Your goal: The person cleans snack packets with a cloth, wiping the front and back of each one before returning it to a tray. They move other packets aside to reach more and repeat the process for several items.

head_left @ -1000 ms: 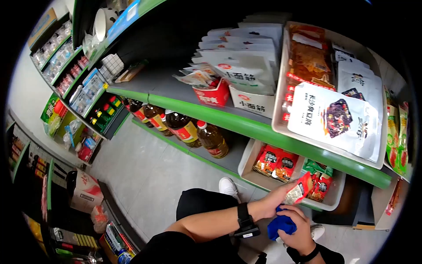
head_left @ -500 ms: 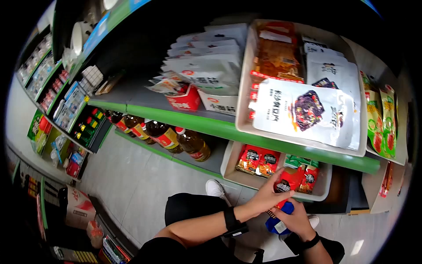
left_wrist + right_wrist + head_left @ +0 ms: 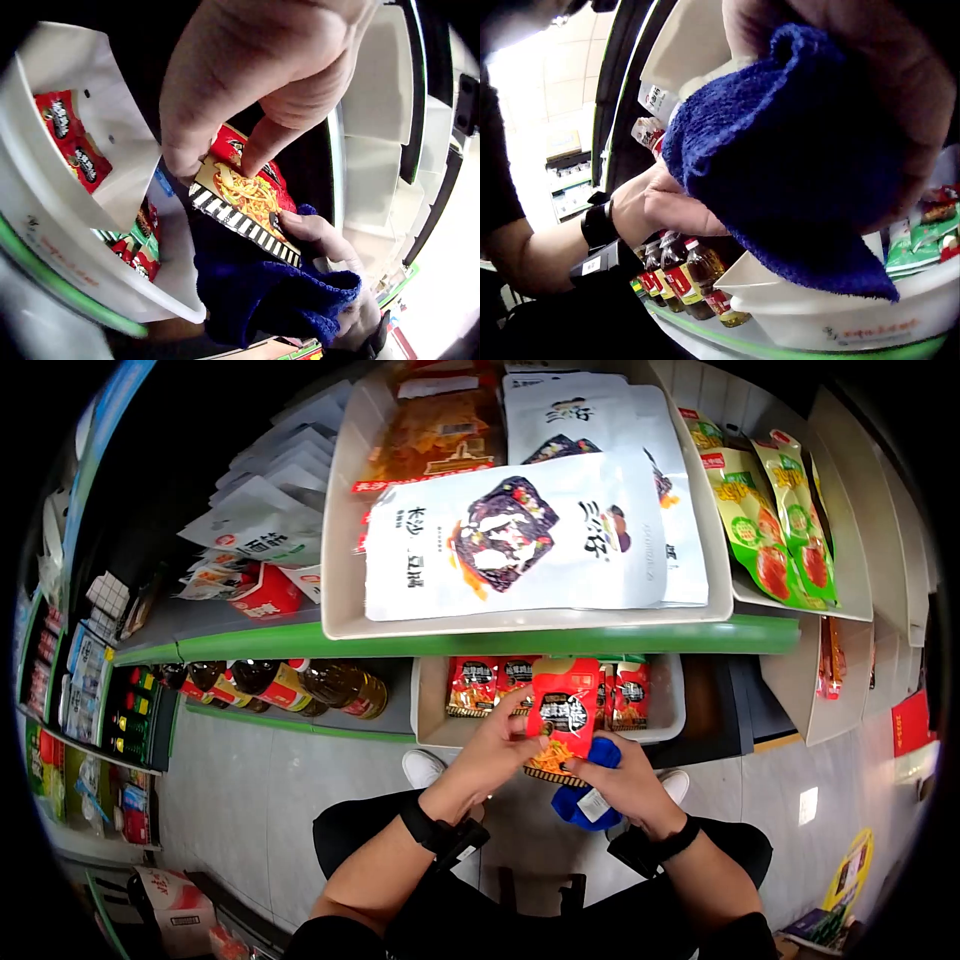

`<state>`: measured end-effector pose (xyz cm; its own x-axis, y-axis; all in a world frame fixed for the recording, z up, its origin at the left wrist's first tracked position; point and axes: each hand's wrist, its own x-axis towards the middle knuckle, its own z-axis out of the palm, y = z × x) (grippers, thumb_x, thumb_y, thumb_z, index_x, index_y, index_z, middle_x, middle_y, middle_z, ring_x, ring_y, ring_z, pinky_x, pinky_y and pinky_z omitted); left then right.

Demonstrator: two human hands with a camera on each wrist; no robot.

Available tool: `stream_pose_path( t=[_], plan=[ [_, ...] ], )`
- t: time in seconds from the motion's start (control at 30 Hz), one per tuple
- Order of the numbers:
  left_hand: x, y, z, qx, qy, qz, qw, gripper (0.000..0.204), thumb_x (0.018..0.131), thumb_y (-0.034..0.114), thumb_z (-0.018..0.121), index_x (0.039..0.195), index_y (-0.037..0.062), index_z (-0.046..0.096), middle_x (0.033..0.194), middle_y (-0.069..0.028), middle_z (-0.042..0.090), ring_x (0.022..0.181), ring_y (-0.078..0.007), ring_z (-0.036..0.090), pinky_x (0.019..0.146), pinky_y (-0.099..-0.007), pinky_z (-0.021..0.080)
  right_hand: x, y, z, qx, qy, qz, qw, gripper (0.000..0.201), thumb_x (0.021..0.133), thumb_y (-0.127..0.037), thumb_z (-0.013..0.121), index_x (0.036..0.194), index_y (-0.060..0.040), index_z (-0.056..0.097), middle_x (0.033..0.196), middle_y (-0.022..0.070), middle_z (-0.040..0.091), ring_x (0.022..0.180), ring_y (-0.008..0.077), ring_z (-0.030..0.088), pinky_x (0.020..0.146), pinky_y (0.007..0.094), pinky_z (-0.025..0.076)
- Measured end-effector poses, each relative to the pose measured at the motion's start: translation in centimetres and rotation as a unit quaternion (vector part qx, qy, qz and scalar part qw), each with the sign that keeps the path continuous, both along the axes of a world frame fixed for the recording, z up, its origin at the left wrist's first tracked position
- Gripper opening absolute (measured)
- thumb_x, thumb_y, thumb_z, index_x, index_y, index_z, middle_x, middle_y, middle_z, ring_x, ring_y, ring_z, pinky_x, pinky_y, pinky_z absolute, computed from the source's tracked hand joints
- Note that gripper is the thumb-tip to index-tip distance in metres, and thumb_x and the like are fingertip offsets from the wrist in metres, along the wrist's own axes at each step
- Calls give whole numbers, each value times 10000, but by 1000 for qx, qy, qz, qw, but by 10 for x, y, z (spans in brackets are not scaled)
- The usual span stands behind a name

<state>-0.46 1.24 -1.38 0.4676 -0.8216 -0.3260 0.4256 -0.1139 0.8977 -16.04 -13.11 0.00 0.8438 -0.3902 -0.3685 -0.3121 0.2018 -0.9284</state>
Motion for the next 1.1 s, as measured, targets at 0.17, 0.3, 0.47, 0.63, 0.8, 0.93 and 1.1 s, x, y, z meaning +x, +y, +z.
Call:
stream_pose_path(
  t=[0.17,0.3,0.47,0.63,0.8,0.93,1.1],
  plan=[
    [32,7,-2,52,-104,109,987,602,933,-79,608,1484,49,403,1257,-125,649,1119,-158,611,922,-291,517,2,-9,-1,-87,-5,-33,996,218,874,-171,747,1000,-4,683,872,39,703,789,92,631,732,274,524],
    [71,22,-5,92,-266,166,945,528,942,-89,575,1445,-16,433,1246,-105,644,1078,-151,613,885,-278,504,1,-14,-1,-66,-10,-42,997,230,866,-186,750,995,-6,686,901,41,707,826,99,634,775,274,522],
    [97,20,-56,84,-393,170,900,497,847,-121,599,1331,-47,516,1135,-166,681,1013,-217,659,898,-313,497,2,-10,0,-85,-4,-28,996,230,864,-181,749,999,-5,687,903,40,703,836,99,630,784,274,520],
    [105,-7,-92,192,-274,113,936,580,840,-132,543,1410,-42,479,1288,-127,623,1186,-181,581,1011,-285,440,0,-9,4,-69,-17,-29,997,244,867,-189,747,1011,-1,689,888,38,698,810,103,626,766,270,516],
    [78,-32,-83,114,-212,106,965,566,771,-21,599,1334,-42,536,1213,-211,644,1127,-309,621,950,-380,501,-5,-12,-6,-91,-56,-42,993,233,864,-174,760,1020,-13,695,890,31,697,802,99,621,758,276,519],
    [98,-54,-148,229,-341,74,909,635,748,96,596,1364,-37,515,1195,-328,634,1143,-455,610,967,-484,496,-7,-14,-2,-107,-39,-47,992,166,863,-132,751,976,-20,704,860,14,689,790,88,620,745,262,513],
    [93,-75,-156,267,-427,86,859,309,767,138,597,979,-78,661,1063,-316,670,1010,-466,649,878,-519,527,-10,-15,0,-103,-14,-69,992,136,857,-89,743,962,-17,694,844,22,680,765,94,612,731,259,504]
  ],
)
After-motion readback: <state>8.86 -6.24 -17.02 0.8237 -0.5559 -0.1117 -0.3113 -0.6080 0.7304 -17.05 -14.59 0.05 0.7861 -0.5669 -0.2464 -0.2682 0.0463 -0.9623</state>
